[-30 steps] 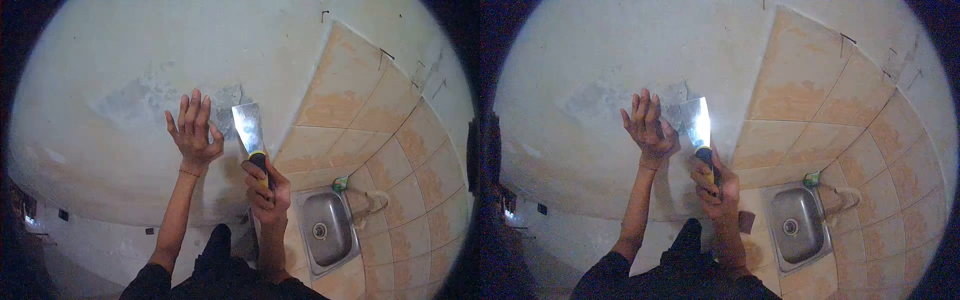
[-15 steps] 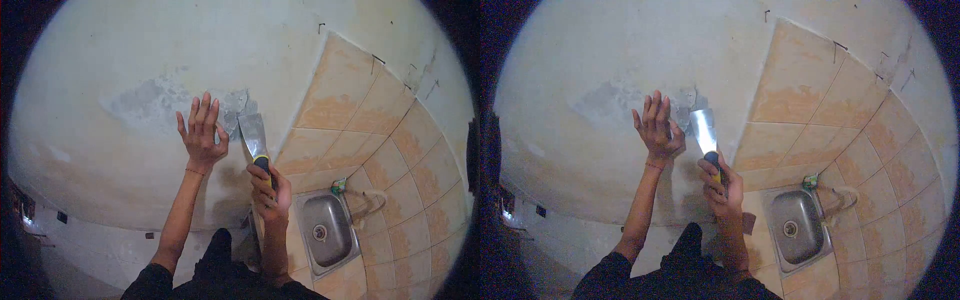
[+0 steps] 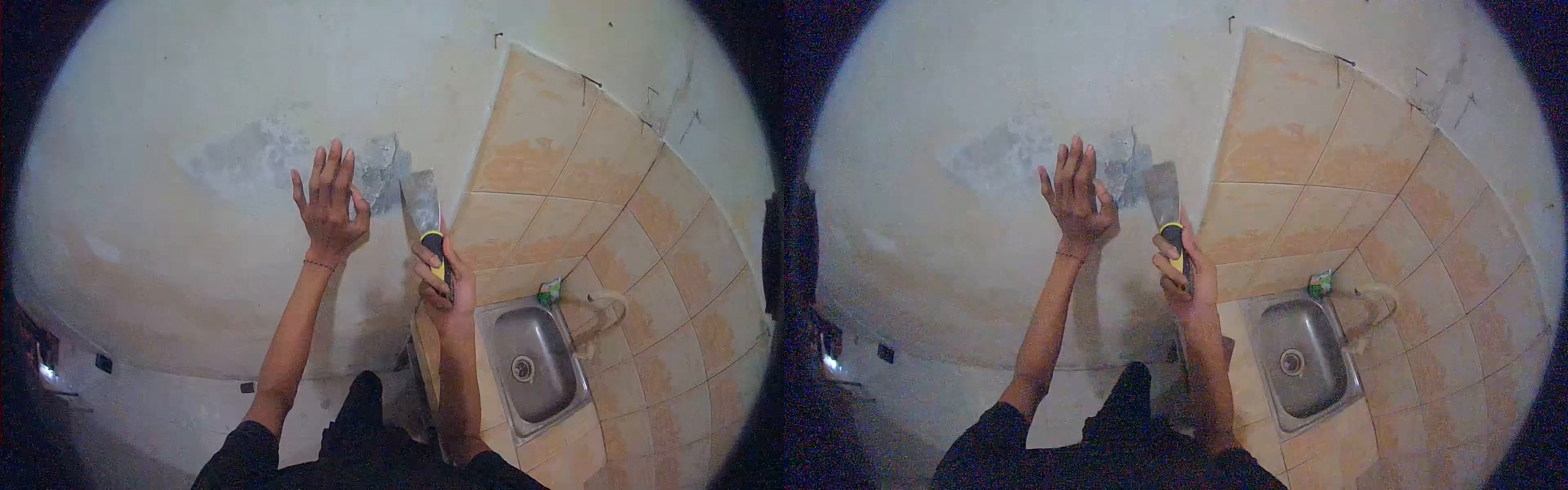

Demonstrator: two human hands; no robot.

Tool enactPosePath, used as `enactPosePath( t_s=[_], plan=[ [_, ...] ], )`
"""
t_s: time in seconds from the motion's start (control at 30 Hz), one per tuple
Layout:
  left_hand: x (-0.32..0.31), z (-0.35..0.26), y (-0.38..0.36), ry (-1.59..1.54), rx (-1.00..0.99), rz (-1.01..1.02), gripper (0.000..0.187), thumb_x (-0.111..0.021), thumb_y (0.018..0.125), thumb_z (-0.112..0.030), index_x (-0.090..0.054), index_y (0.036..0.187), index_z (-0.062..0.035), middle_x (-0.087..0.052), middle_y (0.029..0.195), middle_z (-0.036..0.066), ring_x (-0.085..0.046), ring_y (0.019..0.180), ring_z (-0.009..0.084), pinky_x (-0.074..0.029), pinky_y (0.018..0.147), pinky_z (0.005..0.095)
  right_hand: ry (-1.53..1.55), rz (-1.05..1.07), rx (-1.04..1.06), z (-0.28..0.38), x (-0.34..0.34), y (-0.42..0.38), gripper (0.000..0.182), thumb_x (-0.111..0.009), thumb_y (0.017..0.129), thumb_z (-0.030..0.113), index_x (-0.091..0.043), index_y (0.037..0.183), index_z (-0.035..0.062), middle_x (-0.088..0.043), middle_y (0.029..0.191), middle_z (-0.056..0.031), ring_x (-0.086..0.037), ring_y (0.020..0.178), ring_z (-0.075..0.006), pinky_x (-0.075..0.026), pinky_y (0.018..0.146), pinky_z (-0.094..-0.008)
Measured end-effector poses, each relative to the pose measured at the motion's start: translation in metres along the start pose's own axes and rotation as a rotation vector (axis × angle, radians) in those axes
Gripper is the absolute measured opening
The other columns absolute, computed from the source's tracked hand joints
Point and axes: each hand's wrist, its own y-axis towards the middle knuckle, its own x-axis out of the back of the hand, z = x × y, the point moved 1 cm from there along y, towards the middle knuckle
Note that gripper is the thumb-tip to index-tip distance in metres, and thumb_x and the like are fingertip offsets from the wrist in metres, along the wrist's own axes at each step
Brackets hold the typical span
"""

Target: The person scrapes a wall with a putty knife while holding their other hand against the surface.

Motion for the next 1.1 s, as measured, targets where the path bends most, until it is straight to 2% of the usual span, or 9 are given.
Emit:
enactPosePath(
  t_s=[0.17,0.27,0.37,0.47,0.67,0.77,0.87,0.97,1.1],
  plan=[
    [0.003,-0.002,0.000,-0.003,0.017,0.019,0.066,-0.052,0.082,-0.014,-0.048,0.148,-0.0144,-0.045,0.155,0.003,-0.037,0.146,0.0225,-0.007,0.125,0.0522,-0.101,0.070,0.079,0.008,-0.003,0.005,0.055,-0.044,0.108,0.026,-0.023,0.159,0.0257,-0.041,0.084,-0.0034,-0.036,0.049,-0.0050,-0.031,0.030,-0.0159],
    [-0.001,-0.001,-0.002,0.018,0.016,0.007,0.066,-0.052,0.081,-0.014,-0.048,0.148,-0.0146,-0.045,0.155,0.004,-0.038,0.146,0.0225,-0.008,0.125,0.0522,-0.057,0.055,0.089,0.008,0.002,-0.001,0.054,-0.044,0.108,0.026,-0.025,0.158,0.0247,-0.042,0.084,-0.0032,-0.035,0.049,-0.0053,-0.031,0.030,-0.0165],
    [0.001,-0.001,-0.002,0.010,0.002,0.030,0.065,-0.050,0.082,-0.012,-0.047,0.147,-0.0106,-0.045,0.155,0.009,-0.035,0.147,0.0277,-0.004,0.124,0.0518,-0.053,0.021,0.079,0.011,-0.001,0.001,0.054,-0.044,0.108,0.027,-0.025,0.158,0.0255,-0.041,0.084,-0.0030,-0.034,0.049,-0.0056,-0.031,0.029,-0.0167],
    [-0.003,-0.002,-0.002,0.040,0.016,-0.011,0.065,-0.051,0.082,-0.014,-0.049,0.147,-0.0142,-0.046,0.154,0.004,-0.038,0.145,0.0233,-0.008,0.124,0.0521,-0.050,-0.032,0.056,0.012,-0.002,-0.002,0.054,-0.044,0.108,0.027,-0.025,0.158,0.0267,-0.041,0.083,-0.0029,-0.033,0.049,-0.0058,-0.030,0.028,-0.0168],
    [-0.005,-0.004,-0.002,0.061,0.012,-0.024,0.064,-0.051,0.082,-0.017,-0.050,0.146,-0.0115,-0.047,0.153,0.008,-0.038,0.145,0.0260,-0.007,0.124,0.0520,-0.003,0.011,0.029,0.015,-0.001,0.006,0.057,-0.045,0.107,0.028,-0.021,0.159,0.0277,-0.040,0.081,-0.0026,-0.033,0.048,-0.0063,-0.031,0.027,-0.0167],
    [-0.009,-0.002,-0.003,0.085,-0.013,-0.042,0.064,-0.050,0.082,-0.018,-0.050,0.145,-0.0102,-0.048,0.152,0.010,-0.038,0.145,0.0272,-0.006,0.124,0.0520,-0.042,0.017,0.054,0.013,-0.002,0.001,0.051,-0.037,0.110,0.026,-0.022,0.159,0.0238,-0.038,0.085,-0.0061,-0.037,0.051,-0.0077,-0.035,0.029,-0.0169],
    [-0.010,0.000,-0.004,0.103,-0.025,-0.025,0.063,-0.049,0.083,-0.018,-0.050,0.145,-0.0085,-0.047,0.153,0.013,-0.037,0.146,0.0309,-0.006,0.124,0.0516,0.082,-0.027,0.042,0.013,-0.002,-0.002,0.049,-0.038,0.110,0.025,-0.026,0.158,0.0230,-0.038,0.085,-0.0071,-0.037,0.051,-0.0091,-0.035,0.029,-0.0172],
    [-0.013,0.000,-0.005,0.110,-0.007,-0.042,0.064,-0.049,0.080,-0.018,-0.052,0.143,-0.0088,-0.049,0.151,0.010,-0.038,0.145,0.0281,-0.006,0.125,0.0514,0.141,-0.054,0.051,0.013,-0.003,-0.004,0.047,-0.038,0.110,0.025,-0.031,0.156,0.0228,-0.038,0.084,-0.0076,-0.039,0.052,-0.0096,-0.035,0.029,-0.0172],
    [-0.014,0.000,-0.004,0.112,-0.018,-0.056,0.060,-0.048,0.083,-0.021,-0.053,0.142,-0.0088,-0.049,0.151,0.011,-0.038,0.145,0.0282,-0.005,0.125,0.0510,0.108,-0.033,0.042,0.012,0.009,-0.002,0.046,-0.038,0.109,0.025,-0.034,0.155,0.0240,-0.038,0.084,-0.0075,-0.038,0.050,-0.0093,-0.034,0.029,-0.0176]
  ],
)
